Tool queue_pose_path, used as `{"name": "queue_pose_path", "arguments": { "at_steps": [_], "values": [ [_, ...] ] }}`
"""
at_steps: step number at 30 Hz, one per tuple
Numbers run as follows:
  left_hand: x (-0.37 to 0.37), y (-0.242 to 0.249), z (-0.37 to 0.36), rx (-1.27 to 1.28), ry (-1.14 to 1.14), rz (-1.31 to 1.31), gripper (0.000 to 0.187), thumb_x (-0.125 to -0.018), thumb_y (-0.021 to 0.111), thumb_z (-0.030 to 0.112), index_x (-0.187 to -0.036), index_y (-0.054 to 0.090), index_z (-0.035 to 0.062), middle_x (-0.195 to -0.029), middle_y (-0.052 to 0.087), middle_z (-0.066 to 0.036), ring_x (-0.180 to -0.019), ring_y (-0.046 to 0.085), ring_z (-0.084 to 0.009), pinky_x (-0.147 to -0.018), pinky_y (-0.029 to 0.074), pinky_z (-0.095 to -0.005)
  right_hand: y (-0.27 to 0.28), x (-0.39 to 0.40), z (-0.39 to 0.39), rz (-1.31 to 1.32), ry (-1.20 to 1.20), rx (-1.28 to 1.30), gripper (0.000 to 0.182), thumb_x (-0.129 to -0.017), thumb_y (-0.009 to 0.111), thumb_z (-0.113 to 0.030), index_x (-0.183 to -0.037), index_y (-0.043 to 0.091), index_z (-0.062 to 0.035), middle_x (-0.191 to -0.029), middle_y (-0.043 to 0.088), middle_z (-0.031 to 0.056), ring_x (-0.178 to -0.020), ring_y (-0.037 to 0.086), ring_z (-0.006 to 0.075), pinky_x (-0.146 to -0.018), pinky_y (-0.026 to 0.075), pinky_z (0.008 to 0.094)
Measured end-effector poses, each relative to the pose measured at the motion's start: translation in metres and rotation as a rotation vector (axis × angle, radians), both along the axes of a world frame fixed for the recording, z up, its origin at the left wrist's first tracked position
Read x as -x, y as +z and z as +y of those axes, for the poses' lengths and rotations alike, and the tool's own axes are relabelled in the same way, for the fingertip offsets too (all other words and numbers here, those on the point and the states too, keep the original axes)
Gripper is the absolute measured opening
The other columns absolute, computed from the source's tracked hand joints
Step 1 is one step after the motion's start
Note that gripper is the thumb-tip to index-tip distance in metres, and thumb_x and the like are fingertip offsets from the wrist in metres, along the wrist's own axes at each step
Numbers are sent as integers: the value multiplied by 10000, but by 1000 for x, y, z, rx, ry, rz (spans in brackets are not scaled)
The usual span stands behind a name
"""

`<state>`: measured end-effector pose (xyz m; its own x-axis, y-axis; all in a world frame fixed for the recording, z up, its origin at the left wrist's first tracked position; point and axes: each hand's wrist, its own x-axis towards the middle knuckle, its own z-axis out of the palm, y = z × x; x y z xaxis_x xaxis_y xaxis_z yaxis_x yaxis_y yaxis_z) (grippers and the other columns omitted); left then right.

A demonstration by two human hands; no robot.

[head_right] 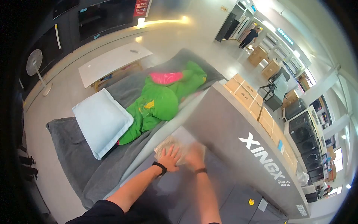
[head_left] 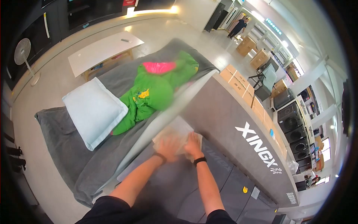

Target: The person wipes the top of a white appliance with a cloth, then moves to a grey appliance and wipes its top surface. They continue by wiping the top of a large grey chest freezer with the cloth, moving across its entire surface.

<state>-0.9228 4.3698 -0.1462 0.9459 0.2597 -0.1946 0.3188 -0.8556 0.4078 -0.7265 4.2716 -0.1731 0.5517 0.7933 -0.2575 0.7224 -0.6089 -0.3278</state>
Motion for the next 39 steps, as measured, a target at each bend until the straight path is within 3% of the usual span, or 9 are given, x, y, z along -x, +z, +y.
{"name": "queue_pose_path", "arguments": {
  "at_steps": [6,9,14,17,21,27,32,35,39],
  "values": [
    [-3,-10,1,-25,2,-24,873,-837,595,582,-1547,365,128,-1674,119,-152,-1536,-19,-419,-1142,96,-732,47,52,-19,52,62,-235,869,-825,623,-255,-1534,235,65,-1598,221,310,-1514,157,422,-1213,175,533],
    [-3,-14,0,-14,7,-24,858,-835,603,582,-1536,390,134,-1672,125,-155,-1535,-8,-422,-1136,98,-739,87,61,-11,-80,-156,4,894,-810,642,-283,-1536,244,54,-1595,200,328,-1515,148,428,-1213,185,518],
    [-1,-9,-1,-87,-2,-43,866,-816,626,595,-1528,409,152,-1659,165,-162,-1526,45,-426,-1123,124,-746,37,21,-13,-46,-106,-6,986,-746,688,-312,-1546,227,34,-1616,154,310,-1517,125,440,-1221,174,503],
    [-1,3,-1,-94,0,38,957,-772,694,575,-1566,318,197,-1673,141,-103,-1535,79,-382,-1148,151,-681,52,-1,11,-33,-36,107,1015,-727,689,-310,-1553,205,28,-1622,143,302,-1519,116,440,-1229,164,491],
    [-1,4,0,-42,16,28,958,-776,694,564,-1569,308,188,-1675,138,-99,-1538,76,-370,-1155,138,-685,41,-17,25,-68,-26,181,1026,-710,692,-282,-1555,197,24,-1629,149,280,-1520,109,441,-1234,174,481],
    [-6,7,0,-54,-1,66,949,-789,677,584,-1573,306,198,-1682,112,-97,-1543,59,-368,-1164,113,-683,45,-9,3,23,51,4,925,-741,678,-222,-1531,270,32,-1616,227,251,-1516,168,409,-1214,240,471],
    [-3,5,0,-58,-8,71,910,-808,650,585,-1569,324,208,-1689,89,-97,-1547,38,-370,-1168,98,-679,59,25,-23,-7,138,7,879,-758,683,-213,-1512,305,35,-1591,272,263,-1494,225,411,-1195,289,456],
    [-2,-4,3,42,-16,-44,866,-805,666,539,-1525,408,133,-1675,100,-155,-1535,-19,-426,-1131,99,-752,65,30,-27,45,130,1,886,-761,684,-204,-1515,286,41,-1588,266,271,-1485,238,421,-1186,305,457],
    [0,2,4,25,-26,7,865,-812,653,542,-1531,397,134,-1676,92,-159,-1534,-27,-427,-1129,100,-754,62,27,-19,-43,126,55,945,-749,675,-210,-1540,221,36,-1608,211,278,-1502,204,410,-1192,291,468]
  ]
}}
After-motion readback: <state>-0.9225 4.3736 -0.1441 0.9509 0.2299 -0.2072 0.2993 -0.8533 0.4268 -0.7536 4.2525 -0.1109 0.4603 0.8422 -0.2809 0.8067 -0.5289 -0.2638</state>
